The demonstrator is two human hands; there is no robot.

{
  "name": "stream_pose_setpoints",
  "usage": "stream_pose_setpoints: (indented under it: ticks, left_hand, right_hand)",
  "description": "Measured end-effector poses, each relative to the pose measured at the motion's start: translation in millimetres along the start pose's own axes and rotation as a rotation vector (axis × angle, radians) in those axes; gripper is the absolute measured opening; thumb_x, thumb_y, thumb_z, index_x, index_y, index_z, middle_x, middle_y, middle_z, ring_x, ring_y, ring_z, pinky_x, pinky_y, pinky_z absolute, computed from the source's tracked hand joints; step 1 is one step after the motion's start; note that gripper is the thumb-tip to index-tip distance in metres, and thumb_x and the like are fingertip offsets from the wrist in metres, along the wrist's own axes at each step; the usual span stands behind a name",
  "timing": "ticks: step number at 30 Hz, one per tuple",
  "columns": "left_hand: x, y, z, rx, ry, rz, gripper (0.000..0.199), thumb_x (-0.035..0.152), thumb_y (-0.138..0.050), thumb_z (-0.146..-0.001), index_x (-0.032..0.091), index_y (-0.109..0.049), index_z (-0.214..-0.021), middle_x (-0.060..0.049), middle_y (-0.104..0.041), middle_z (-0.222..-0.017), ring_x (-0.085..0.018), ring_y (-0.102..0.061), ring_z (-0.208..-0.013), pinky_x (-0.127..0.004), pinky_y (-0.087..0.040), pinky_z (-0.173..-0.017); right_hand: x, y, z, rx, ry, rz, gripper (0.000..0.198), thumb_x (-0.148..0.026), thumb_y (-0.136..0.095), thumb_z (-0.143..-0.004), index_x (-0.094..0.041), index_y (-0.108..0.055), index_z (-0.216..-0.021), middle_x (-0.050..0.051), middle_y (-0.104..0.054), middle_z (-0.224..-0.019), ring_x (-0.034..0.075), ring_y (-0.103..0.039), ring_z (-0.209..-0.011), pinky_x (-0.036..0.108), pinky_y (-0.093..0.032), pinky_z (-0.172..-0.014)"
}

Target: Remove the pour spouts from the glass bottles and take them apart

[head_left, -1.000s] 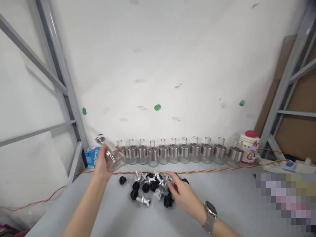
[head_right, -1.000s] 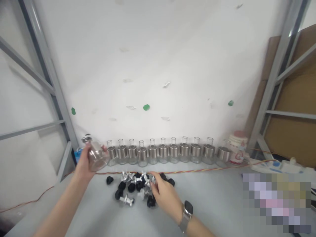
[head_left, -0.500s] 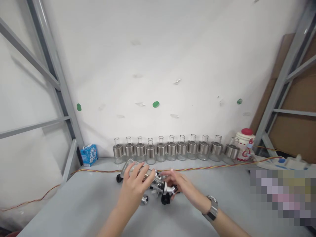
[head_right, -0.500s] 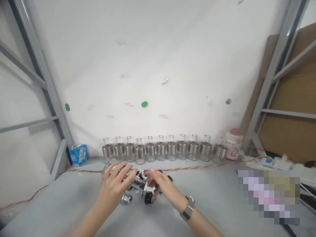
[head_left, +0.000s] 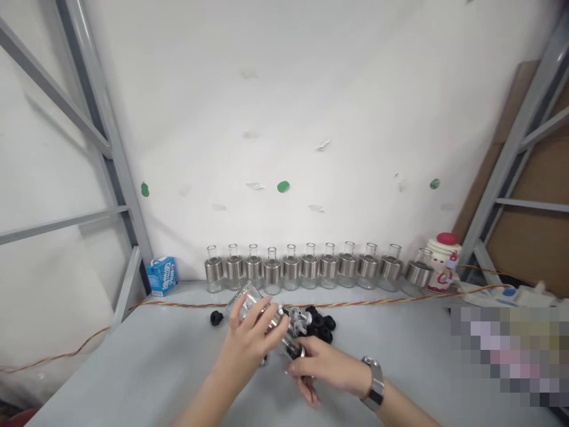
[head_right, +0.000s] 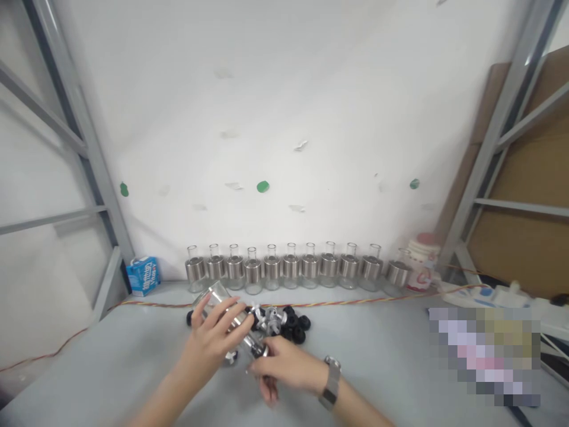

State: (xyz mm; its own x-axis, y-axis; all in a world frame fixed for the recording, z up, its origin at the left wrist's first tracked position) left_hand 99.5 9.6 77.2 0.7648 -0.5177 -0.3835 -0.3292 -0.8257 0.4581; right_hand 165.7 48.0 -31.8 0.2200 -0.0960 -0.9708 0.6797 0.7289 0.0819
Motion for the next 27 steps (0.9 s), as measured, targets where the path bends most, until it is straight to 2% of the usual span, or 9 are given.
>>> stream_pose_setpoints:
  ticks: [3, 6, 8, 10, 11, 15, 18, 22, 27]
  left_hand:
    - [-3, -7, 0, -0.052, 0.054, -0.018, 0.023, 0.011, -0.050, -0.078, 0.026, -0.060, -0.091, 0.002, -0.065, -0.094, -0.016, -0.054, -0.099, -0.048, -0.010, -0.103]
    - [-9, -12, 0, -0.087, 0.145, -0.032, 0.027, 0.008, -0.047, -0.077, 0.026, -0.059, -0.093, 0.000, -0.065, -0.093, -0.017, -0.055, -0.096, -0.051, -0.008, -0.103]
    - [-14, -11, -1, -0.087, 0.189, -0.017, 0.028, 0.007, -0.046, -0.078, 0.026, -0.059, -0.093, -0.001, -0.065, -0.093, -0.017, -0.055, -0.097, -0.052, -0.008, -0.102]
    - [-13, -3, -3, -0.024, 0.150, -0.009, 0.027, 0.009, -0.046, -0.079, 0.027, -0.060, -0.092, 0.000, -0.066, -0.094, -0.016, -0.054, -0.099, -0.051, -0.008, -0.103]
    - [-10, 4, -5, 0.031, 0.110, -0.014, 0.026, 0.010, -0.046, -0.079, 0.028, -0.061, -0.091, 0.001, -0.066, -0.093, -0.016, -0.055, -0.099, -0.050, -0.009, -0.103]
    - [-3, 25, -5, 0.222, 0.020, -0.057, 0.019, 0.014, -0.054, -0.078, 0.029, -0.063, -0.085, 0.004, -0.068, -0.090, -0.014, -0.056, -0.097, -0.049, -0.011, -0.102]
    - [1, 29, -4, 0.269, -0.021, -0.077, 0.018, 0.017, -0.061, -0.073, 0.031, -0.063, -0.084, 0.005, -0.068, -0.092, -0.014, -0.056, -0.098, -0.049, -0.010, -0.103]
    - [-5, 16, -4, 0.161, 0.042, -0.032, 0.020, 0.013, -0.053, -0.077, 0.029, -0.062, -0.083, 0.004, -0.067, -0.091, -0.013, -0.056, -0.097, -0.049, -0.008, -0.103]
    - [-12, -10, -1, -0.067, 0.218, -0.012, 0.029, 0.008, -0.046, -0.077, 0.028, -0.059, -0.093, -0.002, -0.064, -0.096, -0.017, -0.054, -0.099, -0.052, -0.003, -0.102]
  right_hand:
    - [-8, 18, 3, 0.270, 0.071, 0.363, 0.008, -0.024, -0.046, -0.074, -0.017, -0.044, -0.076, -0.001, -0.055, -0.054, 0.012, -0.051, -0.044, 0.023, -0.041, -0.045]
    - [-33, 28, 16, 0.588, 0.201, 0.802, 0.007, -0.020, -0.046, -0.074, -0.016, -0.049, -0.080, 0.007, -0.059, -0.073, 0.020, -0.057, -0.068, 0.030, -0.042, -0.062]
    - [-44, 28, 24, 0.689, 0.245, 0.914, 0.010, -0.019, -0.047, -0.074, -0.015, -0.051, -0.082, 0.010, -0.059, -0.081, 0.022, -0.056, -0.077, 0.033, -0.040, -0.069]
    - [-45, 29, 25, 0.659, 0.252, 0.804, 0.013, -0.022, -0.051, -0.073, -0.016, -0.053, -0.084, 0.007, -0.059, -0.080, 0.020, -0.055, -0.075, 0.030, -0.040, -0.068]
    - [-42, 29, 23, 0.590, 0.244, 0.680, 0.015, -0.024, -0.054, -0.072, -0.016, -0.053, -0.085, 0.005, -0.059, -0.078, 0.018, -0.055, -0.073, 0.028, -0.041, -0.065]
    - [-21, 7, 8, 0.100, 0.136, 0.053, 0.025, -0.033, -0.057, -0.071, -0.013, -0.055, -0.085, 0.003, -0.061, -0.070, 0.013, -0.057, -0.059, 0.025, -0.043, -0.056]
    - [-14, -2, 5, -0.060, 0.074, -0.169, 0.024, -0.033, -0.057, -0.070, -0.010, -0.055, -0.075, 0.005, -0.061, -0.068, 0.012, -0.056, -0.054, 0.025, -0.043, -0.053]
    - [-19, 4, 8, 0.004, 0.110, -0.026, 0.023, -0.036, -0.055, -0.074, -0.014, -0.051, -0.070, 0.000, -0.057, -0.059, 0.010, -0.053, -0.049, 0.023, -0.041, -0.053]
    - [-32, 28, 16, 0.362, 0.169, 0.496, 0.017, -0.033, -0.050, -0.077, -0.017, -0.049, -0.073, 0.000, -0.056, -0.062, 0.014, -0.054, -0.057, 0.025, -0.040, -0.054]
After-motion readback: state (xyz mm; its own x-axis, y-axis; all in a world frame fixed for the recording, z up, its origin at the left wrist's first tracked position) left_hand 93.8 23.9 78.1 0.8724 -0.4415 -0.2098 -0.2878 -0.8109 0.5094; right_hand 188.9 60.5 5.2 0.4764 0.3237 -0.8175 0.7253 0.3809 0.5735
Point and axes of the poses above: each hand's wrist, its own z-axis away from the middle knuckle, its own y-axis out of the back of the hand, x = y × z, the point moved 9 cm from there along -z, towards the middle knuckle
